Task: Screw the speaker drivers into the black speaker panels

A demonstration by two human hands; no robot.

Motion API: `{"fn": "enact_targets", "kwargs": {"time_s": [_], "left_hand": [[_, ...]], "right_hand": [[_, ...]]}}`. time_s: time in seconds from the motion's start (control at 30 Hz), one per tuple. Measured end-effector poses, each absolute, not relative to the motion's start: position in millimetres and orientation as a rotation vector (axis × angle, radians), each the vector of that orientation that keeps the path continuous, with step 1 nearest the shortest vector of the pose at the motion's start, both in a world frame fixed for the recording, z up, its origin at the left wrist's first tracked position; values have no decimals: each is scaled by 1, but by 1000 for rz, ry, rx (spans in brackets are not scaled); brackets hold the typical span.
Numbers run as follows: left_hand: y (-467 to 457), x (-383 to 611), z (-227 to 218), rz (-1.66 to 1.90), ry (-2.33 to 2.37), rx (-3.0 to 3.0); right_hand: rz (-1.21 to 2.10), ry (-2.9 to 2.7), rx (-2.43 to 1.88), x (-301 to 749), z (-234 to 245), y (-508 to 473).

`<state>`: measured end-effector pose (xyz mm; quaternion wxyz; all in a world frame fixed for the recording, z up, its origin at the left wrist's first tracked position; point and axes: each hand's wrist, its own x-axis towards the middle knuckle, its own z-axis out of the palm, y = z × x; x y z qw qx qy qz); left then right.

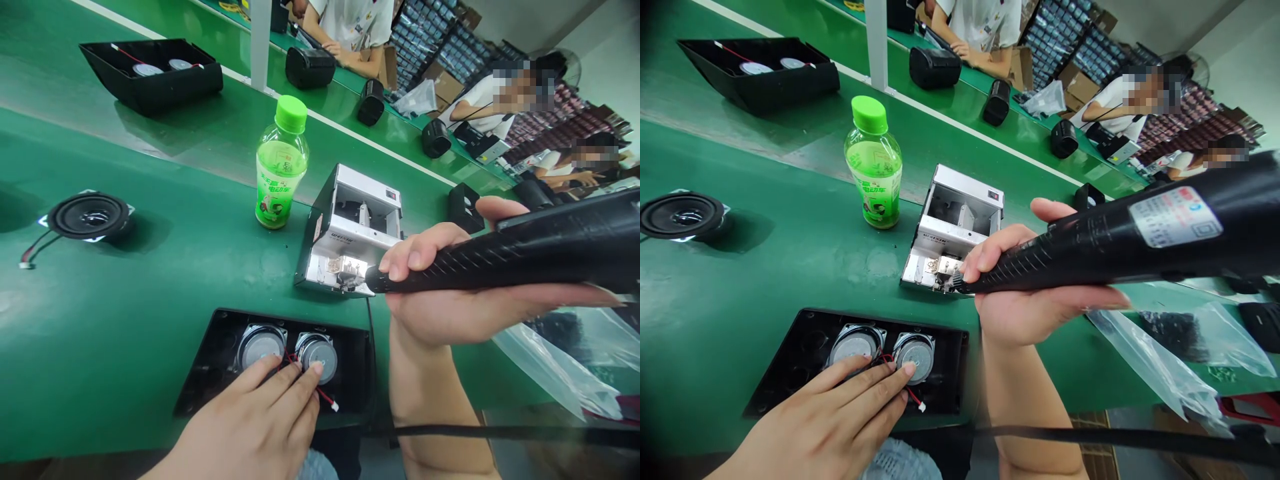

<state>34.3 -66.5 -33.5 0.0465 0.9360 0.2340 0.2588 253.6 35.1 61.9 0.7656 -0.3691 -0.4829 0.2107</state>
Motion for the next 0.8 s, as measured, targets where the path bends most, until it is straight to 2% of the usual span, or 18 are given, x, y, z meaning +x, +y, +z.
{"fn": "enact_targets", "kwargs": {"time_s": [0.27,0.43,0.67,0.8], "left_hand": [[-67,36,-33,776,719,2843],[-69,33,-35,826,709,2848],[-70,34,-37,800,699,2874],[-69,36,-34,797,691,2847]], "right_hand": [[469,-1063,-805,249,60,34],[600,-1053,-857,258,56,23],[727,-1047,-844,254,74,-28],[831,-1095,-802,232,61,-32]]}}
